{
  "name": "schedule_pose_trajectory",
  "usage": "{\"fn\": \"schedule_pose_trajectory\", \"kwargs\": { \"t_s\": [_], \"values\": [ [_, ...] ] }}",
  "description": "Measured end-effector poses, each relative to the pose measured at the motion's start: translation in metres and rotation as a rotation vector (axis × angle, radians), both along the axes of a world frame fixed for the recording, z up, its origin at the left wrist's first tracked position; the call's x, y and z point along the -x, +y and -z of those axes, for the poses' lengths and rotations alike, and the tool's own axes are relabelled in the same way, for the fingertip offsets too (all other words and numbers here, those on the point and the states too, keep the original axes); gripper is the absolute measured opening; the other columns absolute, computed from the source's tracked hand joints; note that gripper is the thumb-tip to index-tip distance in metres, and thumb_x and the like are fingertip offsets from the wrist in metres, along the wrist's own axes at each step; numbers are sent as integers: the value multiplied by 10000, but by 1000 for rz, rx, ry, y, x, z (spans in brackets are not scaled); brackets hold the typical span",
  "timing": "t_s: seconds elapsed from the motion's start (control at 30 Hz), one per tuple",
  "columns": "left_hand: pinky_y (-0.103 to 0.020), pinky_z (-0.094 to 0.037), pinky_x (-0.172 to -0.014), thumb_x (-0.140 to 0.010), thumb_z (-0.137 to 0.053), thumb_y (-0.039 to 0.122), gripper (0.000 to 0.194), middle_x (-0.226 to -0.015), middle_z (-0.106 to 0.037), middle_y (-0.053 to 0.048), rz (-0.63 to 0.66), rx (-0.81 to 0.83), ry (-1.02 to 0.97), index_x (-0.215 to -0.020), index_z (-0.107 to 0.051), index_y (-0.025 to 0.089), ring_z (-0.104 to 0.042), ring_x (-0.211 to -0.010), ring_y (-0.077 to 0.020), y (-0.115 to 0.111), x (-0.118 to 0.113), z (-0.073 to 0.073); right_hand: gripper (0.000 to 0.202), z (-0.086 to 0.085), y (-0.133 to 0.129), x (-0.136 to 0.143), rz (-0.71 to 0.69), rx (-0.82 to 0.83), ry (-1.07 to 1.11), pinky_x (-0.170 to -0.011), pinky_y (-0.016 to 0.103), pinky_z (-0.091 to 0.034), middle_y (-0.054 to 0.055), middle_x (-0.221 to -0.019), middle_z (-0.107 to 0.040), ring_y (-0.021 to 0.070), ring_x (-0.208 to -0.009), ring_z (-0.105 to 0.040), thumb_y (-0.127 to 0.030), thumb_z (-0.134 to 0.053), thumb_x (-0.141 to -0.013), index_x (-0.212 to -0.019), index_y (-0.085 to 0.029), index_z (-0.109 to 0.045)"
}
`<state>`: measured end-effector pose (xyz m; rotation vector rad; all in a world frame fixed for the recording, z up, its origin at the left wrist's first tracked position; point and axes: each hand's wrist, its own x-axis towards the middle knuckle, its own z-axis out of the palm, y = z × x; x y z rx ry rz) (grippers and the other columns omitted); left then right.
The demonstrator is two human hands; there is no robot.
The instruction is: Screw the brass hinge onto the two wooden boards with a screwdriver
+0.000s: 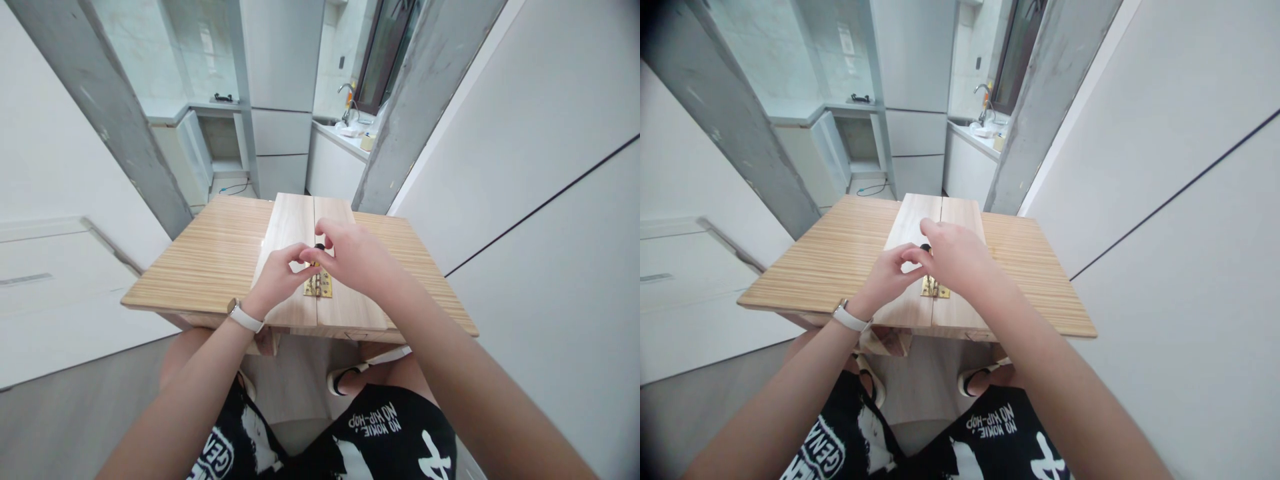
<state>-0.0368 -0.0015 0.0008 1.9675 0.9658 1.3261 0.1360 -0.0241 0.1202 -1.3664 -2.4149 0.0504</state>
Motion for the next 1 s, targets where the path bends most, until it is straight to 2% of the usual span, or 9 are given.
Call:
{"fn": "schedule_pose_trajectory", "kwargs": {
  "t_s": [0.1,0.27,0.43,0.53,0.63,0.73,0.87,0.93,1.0],
  "values": [
    [-293,-484,-747,-864,-725,213,136,-796,-635,2,-41,-5,-7,-800,-607,192,-578,-780,-148,-2,-8,0,254,6,-1,6,71,-52,-121,-641,333,-301,64,-794,-684,196,-725,-575,-406,-605,-1019,-889,-190,-635],
    [-277,-460,-695,-828,-726,178,141,-786,-593,23,-102,25,-38,-865,-591,195,-542,-747,-135,0,-16,0,103,17,2,7,-49,-119,-158,-663,323,-308,53,-890,-656,176,-767,-557,-219,-583,-1014,-919,-191,-610],
    [-340,-542,-872,-841,-769,216,264,-1038,-721,-42,45,67,-22,-1083,-665,206,-676,-974,-188,2,-5,-9,102,19,10,0,-164,-100,-128,-706,307,-347,51,-937,-618,174,-810,-531,-93,-551,-972,-947,-185,-589],
    [-390,-561,-987,-903,-705,207,335,-1212,-719,-90,182,115,-69,-1231,-638,212,-690,-1143,-225,4,1,-11,189,17,13,-3,-245,-96,-108,-754,307,-371,62,-971,-634,192,-884,-535,-6,-526,-911,-963,-183,-569],
    [-404,-586,-998,-914,-684,197,308,-1192,-726,-106,269,141,-126,-1216,-627,191,-711,-1125,-230,7,3,-5,263,17,13,-1,-323,-67,-82,-782,308,-386,62,-969,-648,202,-926,-529,49,-491,-862,-950,-192,-547],
    [-389,-605,-946,-894,-711,211,232,-1068,-740,-86,220,124,-113,-1112,-641,176,-728,-1038,-223,9,4,2,286,15,11,0,-377,-21,-47,-794,310,-401,55,-960,-660,207,-947,-535,63,-486,-849,-952,-195,-551],
    [-330,-581,-841,-865,-732,207,226,-925,-722,-34,99,95,-82,-1067,-637,174,-707,-897,-185,6,4,3,242,8,3,1,-373,33,37,-823,310,-431,79,-1107,-678,195,-982,-584,-16,-544,-916,-1084,-183,-593],
    [-298,-534,-776,-866,-718,206,135,-862,-691,-8,25,59,-37,-967,-632,179,-658,-823,-159,2,3,0,160,4,-1,3,-261,2,45,-800,318,-433,105,-1159,-674,199,-953,-606,-166,-629,-962,-1120,-174,-607],
    [-277,-465,-705,-857,-725,223,142,-794,-633,17,-57,23,13,-848,-589,184,-588,-761,-140,-2,1,-3,189,1,-4,6,-107,-44,-3,-732,327,-406,99,-1045,-697,206,-861,-611,-331,-676,-978,-1068,-171,-631]
  ]
}}
